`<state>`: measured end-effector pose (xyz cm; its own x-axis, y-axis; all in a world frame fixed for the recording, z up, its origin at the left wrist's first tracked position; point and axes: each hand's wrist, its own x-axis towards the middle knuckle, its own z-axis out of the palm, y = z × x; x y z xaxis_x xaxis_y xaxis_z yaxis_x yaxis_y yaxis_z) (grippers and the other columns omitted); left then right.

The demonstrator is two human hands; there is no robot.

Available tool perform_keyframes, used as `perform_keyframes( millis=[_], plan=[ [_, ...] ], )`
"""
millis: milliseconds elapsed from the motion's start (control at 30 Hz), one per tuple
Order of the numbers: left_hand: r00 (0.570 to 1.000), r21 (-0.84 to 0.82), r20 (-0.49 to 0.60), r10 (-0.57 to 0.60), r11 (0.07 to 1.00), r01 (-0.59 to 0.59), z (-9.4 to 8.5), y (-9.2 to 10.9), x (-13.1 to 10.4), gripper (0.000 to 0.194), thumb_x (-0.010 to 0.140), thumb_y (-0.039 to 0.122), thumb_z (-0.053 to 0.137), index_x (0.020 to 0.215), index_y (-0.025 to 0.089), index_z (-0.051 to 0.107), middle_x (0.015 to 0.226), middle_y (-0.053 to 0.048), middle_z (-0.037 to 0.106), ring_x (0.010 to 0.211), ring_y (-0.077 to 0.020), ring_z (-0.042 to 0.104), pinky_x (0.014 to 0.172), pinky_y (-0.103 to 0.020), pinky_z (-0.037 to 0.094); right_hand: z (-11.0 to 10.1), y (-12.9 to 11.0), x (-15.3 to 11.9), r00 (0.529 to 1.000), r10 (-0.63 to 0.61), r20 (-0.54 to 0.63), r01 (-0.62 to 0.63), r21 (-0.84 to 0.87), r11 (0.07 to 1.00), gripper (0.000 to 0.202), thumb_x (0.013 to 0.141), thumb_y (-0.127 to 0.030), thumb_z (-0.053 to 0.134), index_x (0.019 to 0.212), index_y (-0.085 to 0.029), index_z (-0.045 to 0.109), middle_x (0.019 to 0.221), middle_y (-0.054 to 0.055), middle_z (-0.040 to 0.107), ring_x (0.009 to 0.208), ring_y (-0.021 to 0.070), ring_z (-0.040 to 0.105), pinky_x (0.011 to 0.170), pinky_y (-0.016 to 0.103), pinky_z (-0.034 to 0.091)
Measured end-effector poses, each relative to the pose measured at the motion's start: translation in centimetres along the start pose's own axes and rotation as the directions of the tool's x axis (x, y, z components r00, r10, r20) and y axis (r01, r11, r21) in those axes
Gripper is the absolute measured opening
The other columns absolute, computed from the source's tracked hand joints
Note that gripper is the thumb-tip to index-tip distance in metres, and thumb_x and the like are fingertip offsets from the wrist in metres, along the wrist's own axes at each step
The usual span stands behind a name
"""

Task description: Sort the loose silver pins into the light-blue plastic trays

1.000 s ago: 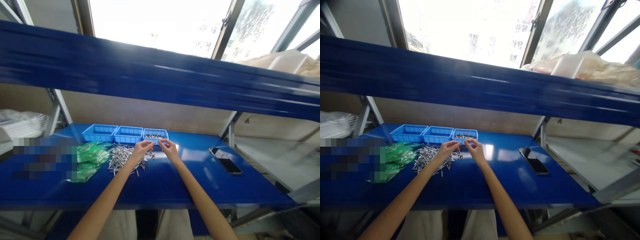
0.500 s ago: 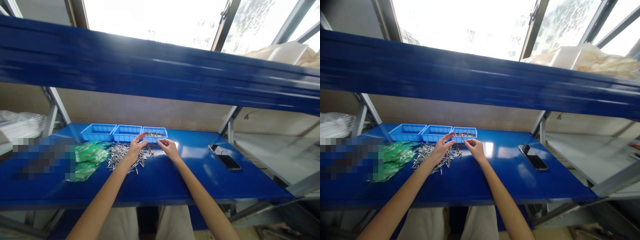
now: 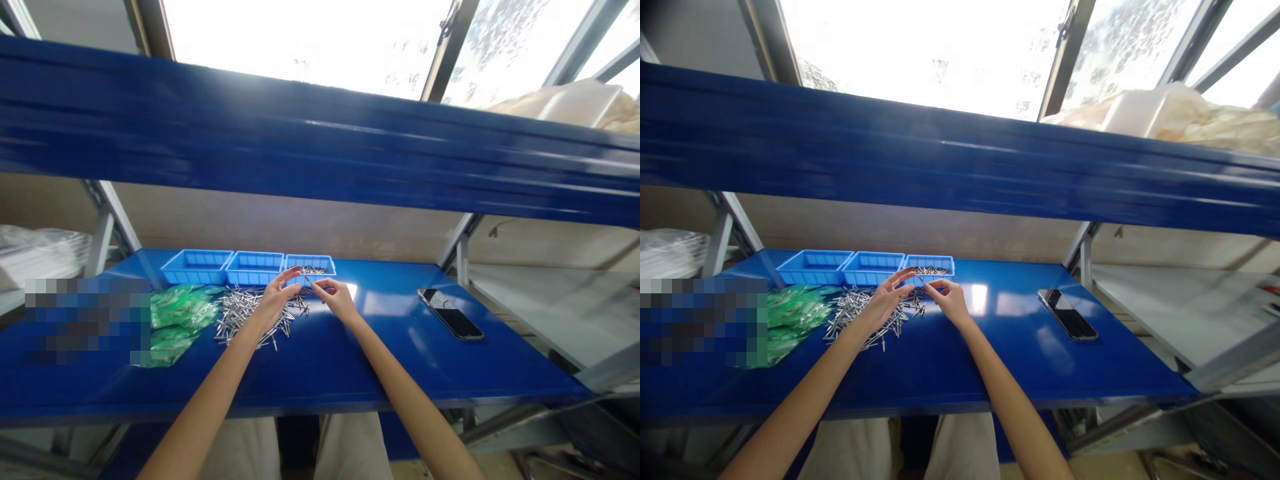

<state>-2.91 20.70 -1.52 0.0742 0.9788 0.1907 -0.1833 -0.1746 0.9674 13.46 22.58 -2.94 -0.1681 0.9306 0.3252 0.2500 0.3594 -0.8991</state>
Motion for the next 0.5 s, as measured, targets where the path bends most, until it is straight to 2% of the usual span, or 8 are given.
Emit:
perform_keyframes(
  millis=[167,300,400,467,500],
  plan=[
    [1.000,-0.024,0.013,0.004,1.000,-0.004,0.03,0.16,-0.13,0.045,0.063,0.025,0.067,0.107,0.023,0.059,0.121,-0.008,0.051,0.113,-0.0208,0.046,0.090,-0.030,0.040,-0.02,-0.23,-0.01,1.000,-0.001,-0.011,0.001,0.016,1.000,0.032,0.071,-0.046,0.057,0.078,-0.016,0.065,0.067,0.002,0.063,0.045,0.0082,0.049,0.043,0.020,0.038],
    [1.000,-0.006,0.019,0.012,1.000,-0.012,0.11,-0.19,-0.17,0.047,0.060,0.025,0.070,0.106,0.022,0.057,0.120,-0.006,0.052,0.091,-0.0147,0.056,0.084,-0.030,0.044,-0.07,-0.41,0.05,1.000,-0.004,-0.007,0.004,0.045,0.999,0.031,0.071,-0.045,0.057,0.077,-0.015,0.065,0.068,0.002,0.063,0.045,0.0076,0.047,0.043,0.020,0.038],
    [0.999,0.042,0.040,0.011,0.999,-0.012,0.33,-0.31,-0.33,0.051,0.059,0.026,0.071,0.107,0.021,0.055,0.101,-0.005,0.060,0.076,-0.0114,0.057,0.075,-0.028,0.046,-0.16,-0.34,0.15,1.000,-0.008,-0.018,0.009,0.053,0.999,0.031,0.072,-0.045,0.057,0.077,-0.015,0.064,0.067,0.002,0.063,0.044,0.0075,0.047,0.043,0.020,0.037],
    [0.998,0.068,0.056,0.004,0.998,-0.008,0.52,-0.23,-0.46,0.053,0.059,0.027,0.072,0.109,0.019,0.054,0.089,-0.004,0.062,0.074,-0.0118,0.057,0.071,-0.027,0.047,-0.22,-0.27,0.19,0.999,-0.019,-0.034,0.021,0.057,0.998,0.031,0.072,-0.045,0.056,0.078,-0.016,0.064,0.067,0.002,0.063,0.044,0.0075,0.047,0.042,0.020,0.037],
    [0.998,0.077,0.057,0.004,0.997,-0.008,0.62,-0.18,-0.51,0.054,0.058,0.028,0.072,0.109,0.019,0.054,0.089,-0.004,0.062,0.075,-0.0123,0.058,0.069,-0.027,0.047,-0.24,-0.26,0.18,0.999,-0.024,-0.036,0.026,0.057,0.998,0.031,0.072,-0.045,0.057,0.078,-0.016,0.064,0.068,0.002,0.063,0.044,0.0075,0.047,0.042,0.020,0.037]
  ],
)
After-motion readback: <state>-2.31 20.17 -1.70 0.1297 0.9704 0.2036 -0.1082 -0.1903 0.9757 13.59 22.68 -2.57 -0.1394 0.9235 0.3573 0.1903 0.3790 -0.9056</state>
